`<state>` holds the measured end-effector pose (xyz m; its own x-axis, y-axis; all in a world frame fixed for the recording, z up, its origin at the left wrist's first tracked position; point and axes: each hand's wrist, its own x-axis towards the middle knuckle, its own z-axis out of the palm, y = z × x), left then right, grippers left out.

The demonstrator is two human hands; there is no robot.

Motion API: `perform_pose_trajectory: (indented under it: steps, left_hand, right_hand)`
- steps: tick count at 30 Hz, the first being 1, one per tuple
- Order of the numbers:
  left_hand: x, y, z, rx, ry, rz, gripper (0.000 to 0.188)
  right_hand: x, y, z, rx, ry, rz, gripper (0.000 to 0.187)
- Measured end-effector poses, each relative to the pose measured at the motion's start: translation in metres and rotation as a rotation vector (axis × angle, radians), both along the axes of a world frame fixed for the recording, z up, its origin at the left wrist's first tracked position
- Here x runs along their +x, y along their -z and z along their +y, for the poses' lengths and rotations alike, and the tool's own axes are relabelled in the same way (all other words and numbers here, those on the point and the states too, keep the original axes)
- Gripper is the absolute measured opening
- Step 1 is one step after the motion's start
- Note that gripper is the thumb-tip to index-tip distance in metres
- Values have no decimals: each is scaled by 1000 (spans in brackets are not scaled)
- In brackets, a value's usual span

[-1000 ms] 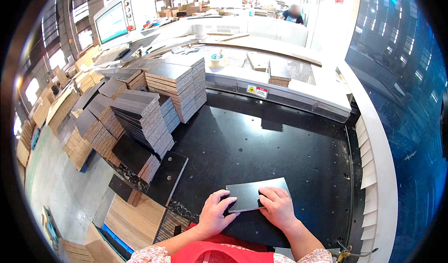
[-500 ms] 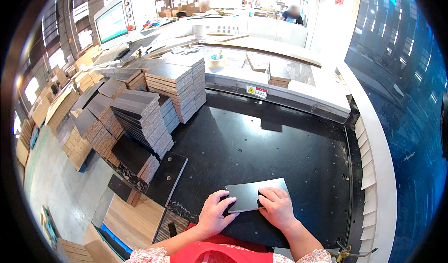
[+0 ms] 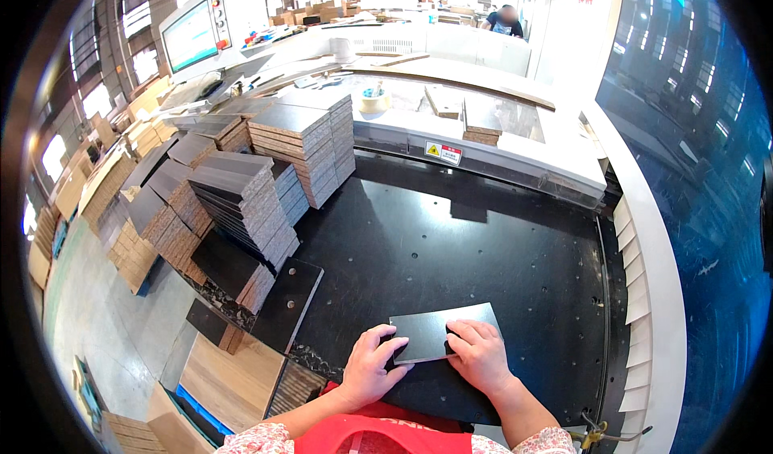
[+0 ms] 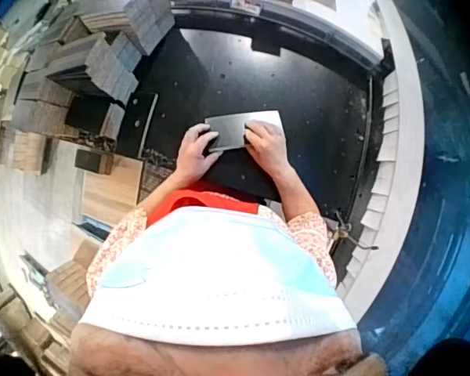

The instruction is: The person picks up a dark-colored board from a machine table, turns it over to check both sides by hand, and then places it onto a stack on a pallet.

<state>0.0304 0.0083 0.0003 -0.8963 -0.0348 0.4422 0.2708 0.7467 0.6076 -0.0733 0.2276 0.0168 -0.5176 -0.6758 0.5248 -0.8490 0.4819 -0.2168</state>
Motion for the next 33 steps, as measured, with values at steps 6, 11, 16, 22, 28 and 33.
perform_pose_trajectory:
  steps: [6, 11, 16, 22, 28, 33]
  left_hand:
    - [0, 3, -1, 13, 1, 4, 51]
    - [0, 2, 0, 11, -4, -12, 51]
    - [1, 0, 0, 7, -7, -10, 50]
    - [1, -1, 1, 4, -4, -11, 50]
    - [0, -1, 1, 16, 1, -7, 50]
    - [0, 0, 0, 5, -1, -2, 50]
  right_hand:
    - [0, 1, 0, 2, 2, 6, 29]
    - [1, -1, 0, 12, 4, 6, 29]
    - [0, 1, 1, 17, 4, 5, 30]
    - [1, -1, 0, 17, 7, 3, 30]
    - [1, -2, 0, 16, 3, 4, 29]
    - [1, -2, 0, 16, 3, 2, 29]
